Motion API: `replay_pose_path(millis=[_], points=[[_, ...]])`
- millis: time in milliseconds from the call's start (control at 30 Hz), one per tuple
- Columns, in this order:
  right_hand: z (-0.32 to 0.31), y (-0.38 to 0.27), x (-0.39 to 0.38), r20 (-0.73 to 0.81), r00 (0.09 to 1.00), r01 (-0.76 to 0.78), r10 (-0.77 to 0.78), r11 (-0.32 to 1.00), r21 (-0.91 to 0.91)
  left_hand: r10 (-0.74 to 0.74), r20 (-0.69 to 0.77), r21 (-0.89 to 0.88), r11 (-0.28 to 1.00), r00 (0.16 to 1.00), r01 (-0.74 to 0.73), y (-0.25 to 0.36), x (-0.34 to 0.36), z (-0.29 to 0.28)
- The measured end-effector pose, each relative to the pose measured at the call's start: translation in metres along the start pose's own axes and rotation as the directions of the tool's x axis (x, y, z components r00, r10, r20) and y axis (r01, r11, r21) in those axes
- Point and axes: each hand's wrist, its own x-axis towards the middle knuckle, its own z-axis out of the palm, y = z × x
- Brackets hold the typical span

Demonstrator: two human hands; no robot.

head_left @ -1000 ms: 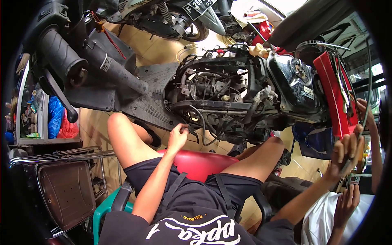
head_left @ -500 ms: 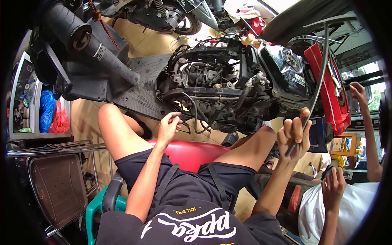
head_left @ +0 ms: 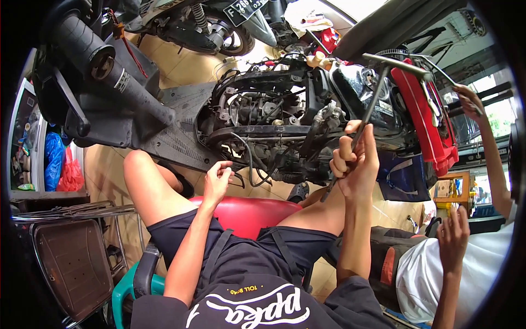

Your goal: The person works on a disassembled scooter, using a T-handle wrench on the engine area and disconnecting tubes, wires, and components from the frame by hand.

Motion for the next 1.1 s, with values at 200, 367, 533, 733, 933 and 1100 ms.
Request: replay_pose_path(millis=[200,367,533,733,933,1100], points=[[0.062,-0.042,0.060,-0.112,0.958,0.252,-0.265,0.961,-0.117,0.031,-0.009,-0.064,0.997,0.999,-0.031,0.009,-0.005,0.007],[0.034,-0.007,0.116,-0.215,0.926,0.256,-0.311,0.934,-0.248,0.079,-0.017,-0.051,0.995,0.997,-0.080,0.010,0.005,0.014],[0.009,0.027,0.130,-0.261,0.885,0.334,-0.384,0.917,-0.218,0.031,-0.074,-0.023,0.999,0.997,-0.033,0.010,0.009,0.020],[0.013,0.038,0.134,-0.188,0.866,0.401,-0.463,0.868,-0.293,0.025,-0.068,-0.033,0.999,0.997,-0.028,0.010,0.016,0.020],[0.005,0.045,0.140,-0.157,0.874,0.400,-0.460,0.864,-0.307,0.014,-0.083,-0.048,0.999,0.996,-0.018,0.006,0.026,0.025],[0.008,0.046,0.139,-0.165,0.882,0.385,-0.442,0.876,-0.290,-0.007,-0.087,-0.035,0.999,0.996,0.004,0.007,0.025,0.026]])
